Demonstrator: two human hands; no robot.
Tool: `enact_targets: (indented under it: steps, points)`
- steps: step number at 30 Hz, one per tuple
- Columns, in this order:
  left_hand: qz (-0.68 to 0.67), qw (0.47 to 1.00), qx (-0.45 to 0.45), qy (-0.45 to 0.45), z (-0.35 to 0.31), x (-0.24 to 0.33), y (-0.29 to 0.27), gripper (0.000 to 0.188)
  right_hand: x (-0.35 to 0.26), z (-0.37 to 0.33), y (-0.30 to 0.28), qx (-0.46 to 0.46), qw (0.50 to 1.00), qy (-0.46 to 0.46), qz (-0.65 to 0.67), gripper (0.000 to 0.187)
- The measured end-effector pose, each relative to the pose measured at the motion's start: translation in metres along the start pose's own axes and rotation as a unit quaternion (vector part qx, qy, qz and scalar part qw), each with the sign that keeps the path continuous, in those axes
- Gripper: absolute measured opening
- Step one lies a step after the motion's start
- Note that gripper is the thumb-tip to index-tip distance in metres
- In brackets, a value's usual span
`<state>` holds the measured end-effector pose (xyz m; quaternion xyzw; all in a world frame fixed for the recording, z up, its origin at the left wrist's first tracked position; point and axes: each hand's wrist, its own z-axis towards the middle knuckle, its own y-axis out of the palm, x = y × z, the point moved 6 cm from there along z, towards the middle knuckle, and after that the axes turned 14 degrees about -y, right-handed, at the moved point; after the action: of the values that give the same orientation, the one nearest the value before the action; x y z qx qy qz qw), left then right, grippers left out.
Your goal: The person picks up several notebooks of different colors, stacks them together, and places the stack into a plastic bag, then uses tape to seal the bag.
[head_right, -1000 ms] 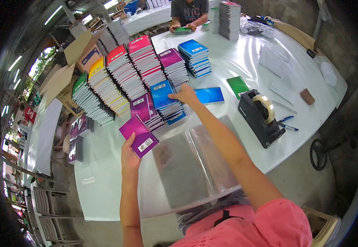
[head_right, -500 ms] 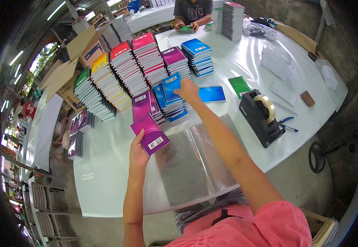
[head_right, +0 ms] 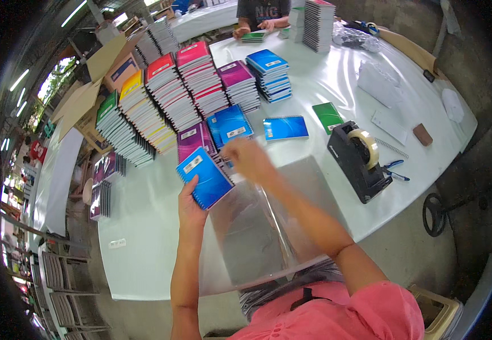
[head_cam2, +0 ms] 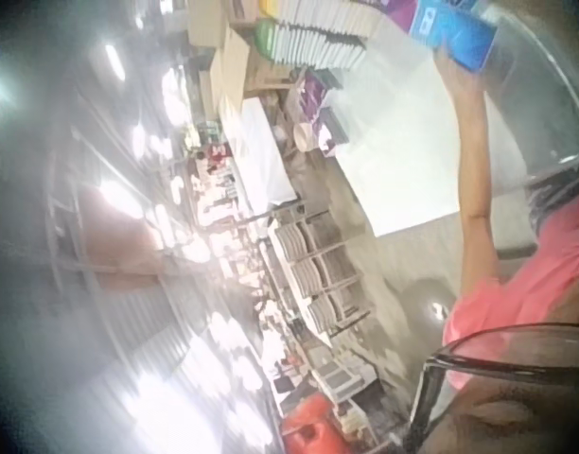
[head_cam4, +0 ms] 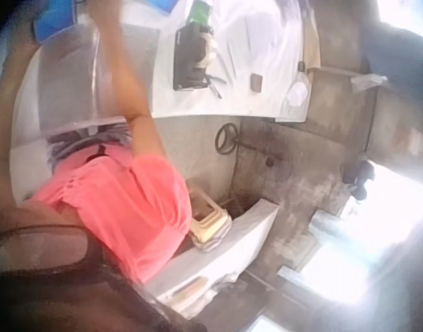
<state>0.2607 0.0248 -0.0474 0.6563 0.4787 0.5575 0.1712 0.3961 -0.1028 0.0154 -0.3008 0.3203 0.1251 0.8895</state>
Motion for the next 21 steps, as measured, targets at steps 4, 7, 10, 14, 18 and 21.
enact_targets:
  steps: [4, 7, 10, 14, 18, 21]
  points:
    - [0.027, 0.999, -0.012, -0.015, -0.004, -0.001, 0.008, 0.044, 0.122, 0.036, -0.099, -0.018, 0.911, -0.022, -0.412, 0.047]
    - [0.017, 1.0, 0.006, -0.022, -0.011, 0.003, -0.003, 0.045, 0.192, 0.02, -0.096, -0.268, 0.879, 0.166, -0.359, 0.058]
    - [0.012, 0.999, 0.004, -0.033, -0.011, 0.002, -0.008, 0.043, 0.21, 0.018, -0.111, -0.238, 0.919, 0.127, -0.287, 0.049]
    - [-0.076, 0.996, -0.002, -0.043, -0.03, 0.011, -0.006, 0.042, 0.174, 0.092, -0.145, -0.182, 0.971, 0.08, -0.13, 0.027]
    - [-0.041, 0.998, -0.049, -0.03, -0.039, 0.02, 0.003, 0.05, 0.126, 0.178, -0.203, 0.133, 0.949, -0.036, -0.283, 0.023]
    - [-0.024, 0.998, -0.045, -0.03, -0.042, 0.019, 0.009, 0.053, 0.11, 0.218, -0.192, 0.16, 0.863, -0.116, -0.465, 0.027]
